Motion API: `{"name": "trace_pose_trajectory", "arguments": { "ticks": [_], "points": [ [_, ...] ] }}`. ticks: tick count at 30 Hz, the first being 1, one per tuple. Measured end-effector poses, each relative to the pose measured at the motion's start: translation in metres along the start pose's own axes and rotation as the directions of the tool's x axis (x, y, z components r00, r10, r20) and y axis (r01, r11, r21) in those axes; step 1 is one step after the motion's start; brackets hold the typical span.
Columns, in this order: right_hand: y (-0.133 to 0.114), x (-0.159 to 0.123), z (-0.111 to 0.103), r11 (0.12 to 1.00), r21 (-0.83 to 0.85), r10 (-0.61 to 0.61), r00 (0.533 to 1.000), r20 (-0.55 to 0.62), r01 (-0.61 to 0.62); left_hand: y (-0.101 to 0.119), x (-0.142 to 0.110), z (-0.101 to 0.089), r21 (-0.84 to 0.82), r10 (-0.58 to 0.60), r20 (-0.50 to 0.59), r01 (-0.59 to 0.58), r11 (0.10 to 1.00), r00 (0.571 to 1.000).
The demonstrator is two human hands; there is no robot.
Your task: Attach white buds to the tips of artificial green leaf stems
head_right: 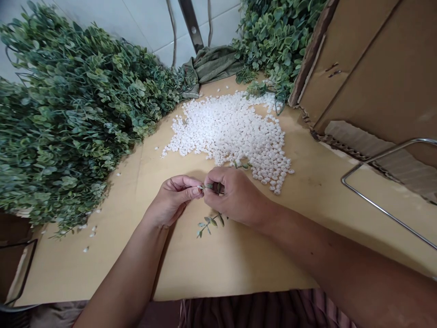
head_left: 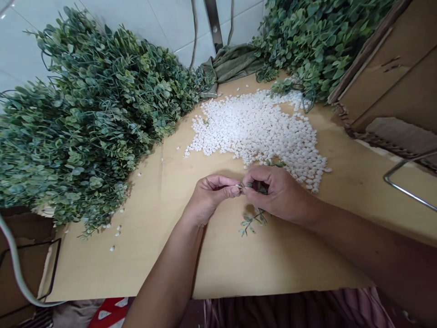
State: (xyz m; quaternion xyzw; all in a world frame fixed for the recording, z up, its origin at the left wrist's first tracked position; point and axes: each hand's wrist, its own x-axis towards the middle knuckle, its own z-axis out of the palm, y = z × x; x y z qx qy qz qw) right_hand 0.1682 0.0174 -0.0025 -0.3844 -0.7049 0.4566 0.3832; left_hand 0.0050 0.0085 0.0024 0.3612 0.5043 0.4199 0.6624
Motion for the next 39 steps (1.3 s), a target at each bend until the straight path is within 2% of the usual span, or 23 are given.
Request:
{"name": "trace_pose_trajectory", "arguments": {
  "ticks": [9, 15, 18, 21, 24, 26, 28, 30, 33, 36, 39],
  "points": [
    [0.006, 0.000, 0.005, 0.988, 0.059, 0.141, 0.990, 0.000, -0.141, 0.002, 0.003, 0.002, 0.102, -0.021, 0.006, 0.020, 0.995, 1.000],
    [0.007, 0.002, 0.005, 0.990, 0.060, 0.131, 0.991, 0.000, -0.131, 0.004, 0.006, 0.004, 0.104, 0.007, -0.016, -0.006, 0.995, 1.000],
    [0.006, 0.004, 0.005, 0.991, 0.034, 0.130, 0.991, -0.017, -0.129, 0.011, -0.002, -0.001, 0.182, 0.065, 0.010, -0.066, 0.981, 0.998],
    [0.007, 0.005, 0.005, 0.988, 0.029, 0.153, 0.986, -0.072, -0.151, 0.019, -0.020, -0.008, 0.335, 0.058, 0.090, -0.085, 0.938, 0.994],
    [0.007, 0.005, 0.004, 0.988, 0.024, 0.157, 0.979, -0.132, -0.156, 0.020, -0.033, -0.011, 0.523, 0.018, 0.215, -0.131, 0.842, 0.976],
    [0.005, 0.004, 0.003, 0.993, -0.012, 0.116, 0.979, -0.170, -0.120, 0.017, -0.035, -0.009, 0.600, 0.044, 0.232, -0.179, 0.779, 0.972],
    [0.002, 0.001, 0.003, 0.996, -0.076, 0.023, 0.981, -0.193, -0.038, 0.014, -0.031, -0.006, 0.626, 0.081, 0.190, -0.184, 0.757, 0.979],
    [-0.001, -0.001, 0.004, 0.983, -0.163, -0.120, 0.974, -0.192, 0.088, 0.011, -0.026, -0.004, 0.595, 0.096, 0.150, -0.167, 0.786, 0.984],
    [-0.002, -0.003, 0.003, 0.927, -0.291, -0.289, 0.944, -0.160, 0.235, 0.012, -0.022, -0.001, 0.446, 0.103, 0.087, -0.131, 0.885, 0.991],
    [-0.003, -0.003, -0.001, 0.889, -0.367, -0.351, 0.922, -0.166, 0.273, 0.018, -0.022, -0.001, 0.223, 0.121, -0.032, -0.111, 0.968, 0.992],
    [-0.006, -0.002, -0.008, 0.870, -0.396, -0.397, 0.895, -0.205, 0.296, 0.025, -0.024, -0.003, -0.088, 0.103, -0.109, -0.113, 0.990, 0.989]
  ]
}}
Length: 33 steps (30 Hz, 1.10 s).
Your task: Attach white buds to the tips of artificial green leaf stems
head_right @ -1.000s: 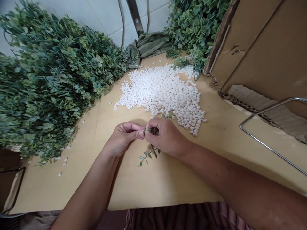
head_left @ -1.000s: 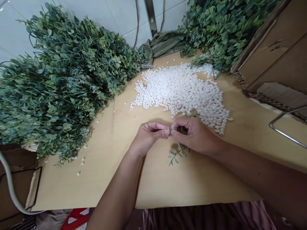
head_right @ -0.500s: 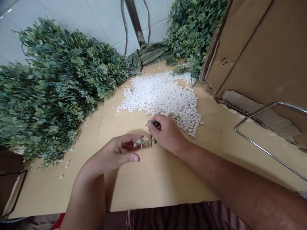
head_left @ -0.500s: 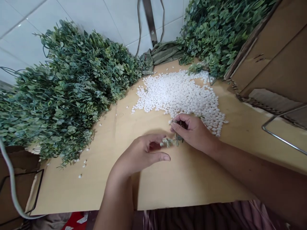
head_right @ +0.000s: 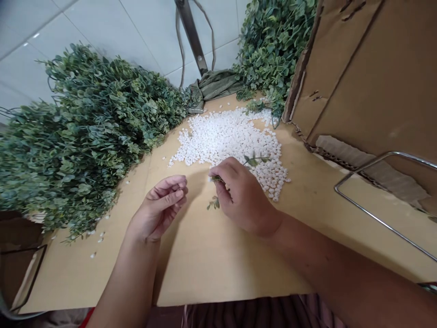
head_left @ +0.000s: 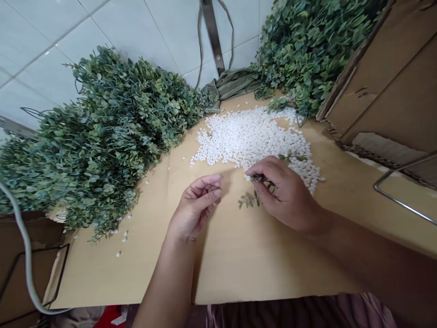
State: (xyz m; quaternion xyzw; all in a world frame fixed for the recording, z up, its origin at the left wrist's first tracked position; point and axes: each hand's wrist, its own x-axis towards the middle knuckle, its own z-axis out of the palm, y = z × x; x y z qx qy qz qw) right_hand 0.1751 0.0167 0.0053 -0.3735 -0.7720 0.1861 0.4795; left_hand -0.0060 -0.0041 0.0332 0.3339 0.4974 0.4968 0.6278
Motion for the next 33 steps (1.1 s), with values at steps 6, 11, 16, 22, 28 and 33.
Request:
{"name": "trace_pose_trajectory", "arguments": {
  "ticks": [6, 11, 16, 22, 28, 33],
  "points": [
    [-0.003, 0.003, -0.005, 0.998, 0.001, -0.058, 0.997, -0.060, 0.058, 0.002, 0.000, -0.001, -0.332, -0.029, 0.122, 0.069, 0.941, 0.992],
    [-0.004, 0.001, -0.002, 0.998, 0.028, -0.064, 0.997, -0.038, 0.065, -0.001, 0.001, -0.005, -0.327, -0.015, 0.183, 0.075, 0.942, 0.983],
    [-0.004, 0.001, -0.003, 0.998, 0.015, -0.065, 0.998, -0.025, 0.065, 0.000, -0.001, -0.006, -0.302, -0.024, 0.204, 0.086, 0.949, 0.979],
    [-0.005, 0.003, -0.007, 0.997, -0.014, -0.079, 0.996, -0.050, 0.079, -0.004, 0.003, -0.005, -0.116, 0.023, 0.144, -0.007, 0.993, 0.989],
    [-0.003, 0.005, -0.012, 1.000, -0.012, -0.017, 0.993, -0.121, 0.016, -0.013, 0.010, -0.005, 0.223, 0.148, 0.102, -0.168, 0.960, 0.984],
    [-0.004, 0.005, -0.009, 1.000, -0.009, -0.010, 0.992, -0.126, 0.009, -0.021, 0.001, 0.008, 0.332, 0.111, 0.187, -0.169, 0.928, 0.976]
  ]
}}
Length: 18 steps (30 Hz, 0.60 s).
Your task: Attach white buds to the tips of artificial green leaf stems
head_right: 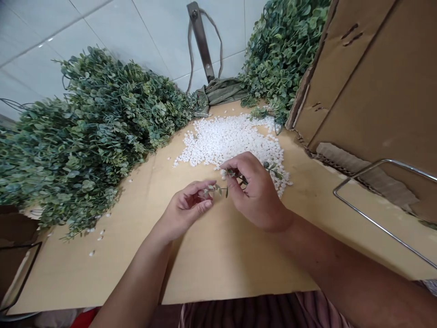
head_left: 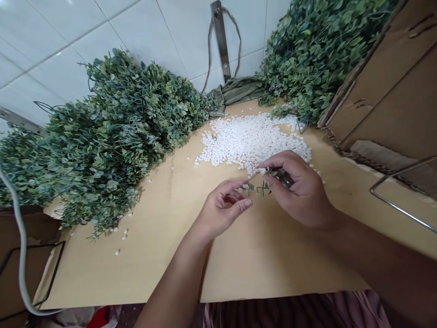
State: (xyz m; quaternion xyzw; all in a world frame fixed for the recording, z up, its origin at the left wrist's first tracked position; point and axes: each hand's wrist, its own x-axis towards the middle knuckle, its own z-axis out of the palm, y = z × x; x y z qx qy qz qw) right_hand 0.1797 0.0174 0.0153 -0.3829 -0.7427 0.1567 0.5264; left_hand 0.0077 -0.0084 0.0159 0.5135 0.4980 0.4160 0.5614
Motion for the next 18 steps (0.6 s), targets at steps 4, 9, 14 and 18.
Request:
{"name": "trace_pose_trajectory", "arguments": {
  "ticks": [4, 9, 14, 18],
  "points": [
    [-0.007, 0.000, -0.005, 0.995, 0.094, 0.015, 0.999, 0.049, -0.019, -0.007, 0.003, 0.008, -0.010, -0.050, -0.046, 0.050, 0.999, 0.998],
    [-0.015, 0.005, -0.029, 0.788, 0.509, -0.029, 0.806, 0.592, -0.346, -0.009, 0.010, 0.002, -0.062, -0.062, -0.049, 0.058, 0.996, 0.997],
    [-0.007, 0.005, -0.024, 0.803, 0.354, 0.303, 0.840, 0.450, -0.479, -0.006, 0.009, 0.003, -0.114, -0.022, -0.014, 0.021, 0.993, 1.000],
    [-0.004, -0.004, -0.004, 0.913, 0.117, 0.274, 0.800, 0.534, -0.391, -0.006, 0.008, 0.006, -0.134, 0.010, -0.092, -0.022, 0.991, 0.996]
  ]
}}
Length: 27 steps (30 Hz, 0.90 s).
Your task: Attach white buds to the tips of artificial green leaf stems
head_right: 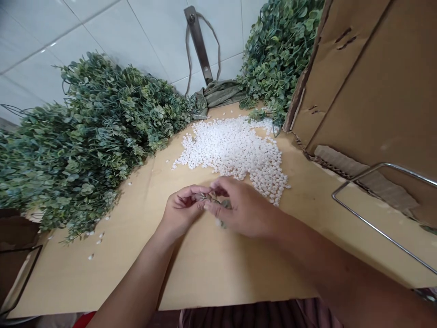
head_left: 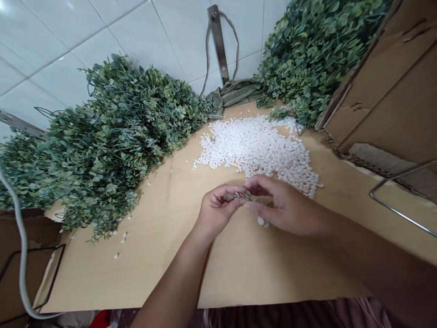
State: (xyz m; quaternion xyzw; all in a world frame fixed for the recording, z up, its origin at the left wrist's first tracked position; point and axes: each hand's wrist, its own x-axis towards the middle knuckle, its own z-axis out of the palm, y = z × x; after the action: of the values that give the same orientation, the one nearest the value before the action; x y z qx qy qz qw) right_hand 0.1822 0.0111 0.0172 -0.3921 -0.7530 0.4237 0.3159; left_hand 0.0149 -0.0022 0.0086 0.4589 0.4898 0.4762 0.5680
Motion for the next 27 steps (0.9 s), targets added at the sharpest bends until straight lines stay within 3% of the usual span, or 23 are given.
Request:
{"name": "trace_pose_trajectory", "arguments": {
  "ticks": [4, 11, 14, 17, 20, 23, 25, 27],
  "points": [
    [0.002, -0.001, 0.014, 0.970, -0.244, 0.031, 0.999, 0.022, -0.025, 0.000, 0.002, 0.001, -0.050, -0.007, -0.094, 0.002, 0.999, 0.996],
    [0.008, 0.005, 0.017, 0.952, -0.296, 0.051, 0.996, -0.078, -0.072, -0.005, 0.009, 0.006, -0.093, -0.016, -0.094, 0.008, 0.996, 0.995],
    [0.009, 0.009, 0.013, 0.934, -0.332, 0.106, 0.990, -0.098, -0.133, -0.006, 0.019, 0.002, 0.052, -0.016, -0.101, 0.022, 0.998, 0.995],
    [0.012, 0.012, 0.007, 0.911, -0.378, 0.138, 0.985, -0.098, -0.166, -0.008, 0.035, -0.003, 0.347, 0.067, -0.150, -0.011, 0.938, 0.986],
    [0.016, 0.015, 0.002, 0.904, -0.399, 0.117, 0.987, -0.112, -0.153, -0.010, 0.052, -0.004, 0.658, 0.218, -0.118, -0.088, 0.748, 0.969],
    [0.019, 0.016, 0.002, 0.911, -0.386, 0.111, 0.987, -0.118, -0.149, -0.012, 0.064, 0.001, 0.807, 0.296, -0.045, -0.140, 0.574, 0.954],
    [0.021, 0.017, 0.002, 0.918, -0.367, 0.117, 0.987, -0.114, -0.151, -0.011, 0.068, 0.003, 0.808, 0.307, -0.056, -0.138, 0.573, 0.950],
    [0.022, 0.018, 0.002, 0.926, -0.347, 0.112, 0.986, -0.121, -0.148, -0.009, 0.065, 0.004, 0.705, 0.248, -0.099, -0.108, 0.701, 0.964]
  ]
}}
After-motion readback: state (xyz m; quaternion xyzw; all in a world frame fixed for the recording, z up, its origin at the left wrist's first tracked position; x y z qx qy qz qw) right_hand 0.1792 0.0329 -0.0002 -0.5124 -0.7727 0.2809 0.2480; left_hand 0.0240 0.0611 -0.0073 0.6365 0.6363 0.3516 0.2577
